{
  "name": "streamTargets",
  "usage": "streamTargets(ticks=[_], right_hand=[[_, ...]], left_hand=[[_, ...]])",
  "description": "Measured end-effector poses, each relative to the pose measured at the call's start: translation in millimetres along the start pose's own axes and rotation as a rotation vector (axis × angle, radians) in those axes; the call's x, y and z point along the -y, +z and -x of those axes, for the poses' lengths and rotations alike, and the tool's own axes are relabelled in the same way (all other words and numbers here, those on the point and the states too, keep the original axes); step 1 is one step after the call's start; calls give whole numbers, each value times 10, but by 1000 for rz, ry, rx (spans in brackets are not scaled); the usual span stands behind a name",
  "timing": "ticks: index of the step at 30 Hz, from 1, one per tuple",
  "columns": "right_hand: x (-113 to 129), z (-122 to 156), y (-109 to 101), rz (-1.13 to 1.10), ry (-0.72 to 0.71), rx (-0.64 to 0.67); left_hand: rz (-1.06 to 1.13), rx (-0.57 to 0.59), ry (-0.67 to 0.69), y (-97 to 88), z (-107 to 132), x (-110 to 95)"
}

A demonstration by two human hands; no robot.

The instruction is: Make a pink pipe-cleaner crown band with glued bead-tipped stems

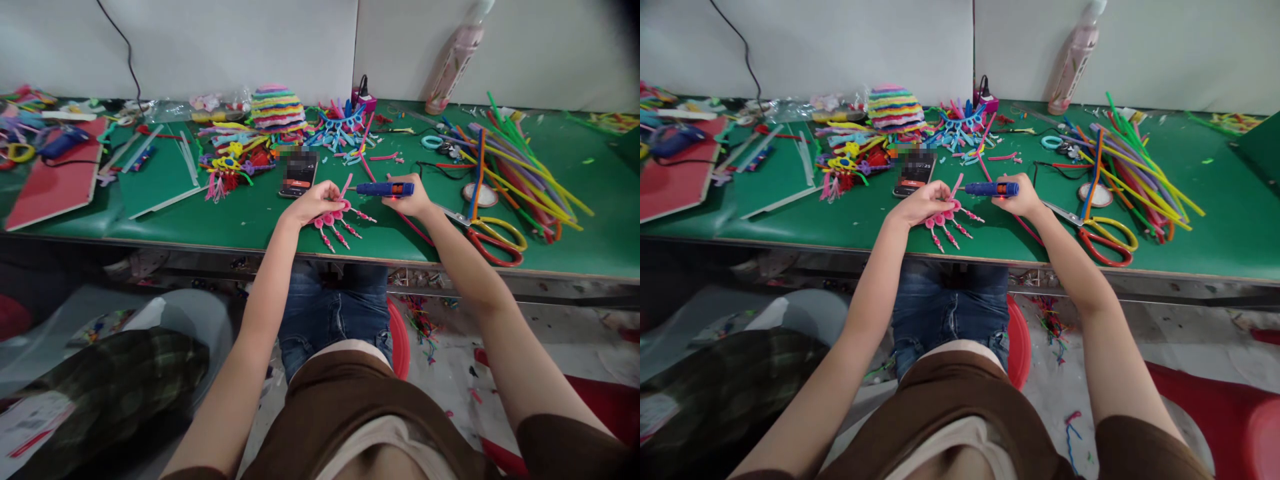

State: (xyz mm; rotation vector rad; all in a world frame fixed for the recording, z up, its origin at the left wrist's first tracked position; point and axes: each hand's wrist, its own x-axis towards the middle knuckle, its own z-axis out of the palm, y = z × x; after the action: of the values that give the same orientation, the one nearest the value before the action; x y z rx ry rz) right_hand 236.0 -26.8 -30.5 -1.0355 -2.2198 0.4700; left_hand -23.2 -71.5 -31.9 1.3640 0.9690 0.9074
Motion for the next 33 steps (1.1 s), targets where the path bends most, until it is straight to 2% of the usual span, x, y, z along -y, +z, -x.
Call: streamTargets(ticks=[9,19,33], right_hand=[[-25,-1,9,-12,-45,-61],[37,20,-35,0,30,-35],[48,32,-45,-40,108,-66]], left_hand=[[21,-2,-20,8,8,-13],[30,1,-39,21,28,-44],[20,10,-50,27,41,-62]])
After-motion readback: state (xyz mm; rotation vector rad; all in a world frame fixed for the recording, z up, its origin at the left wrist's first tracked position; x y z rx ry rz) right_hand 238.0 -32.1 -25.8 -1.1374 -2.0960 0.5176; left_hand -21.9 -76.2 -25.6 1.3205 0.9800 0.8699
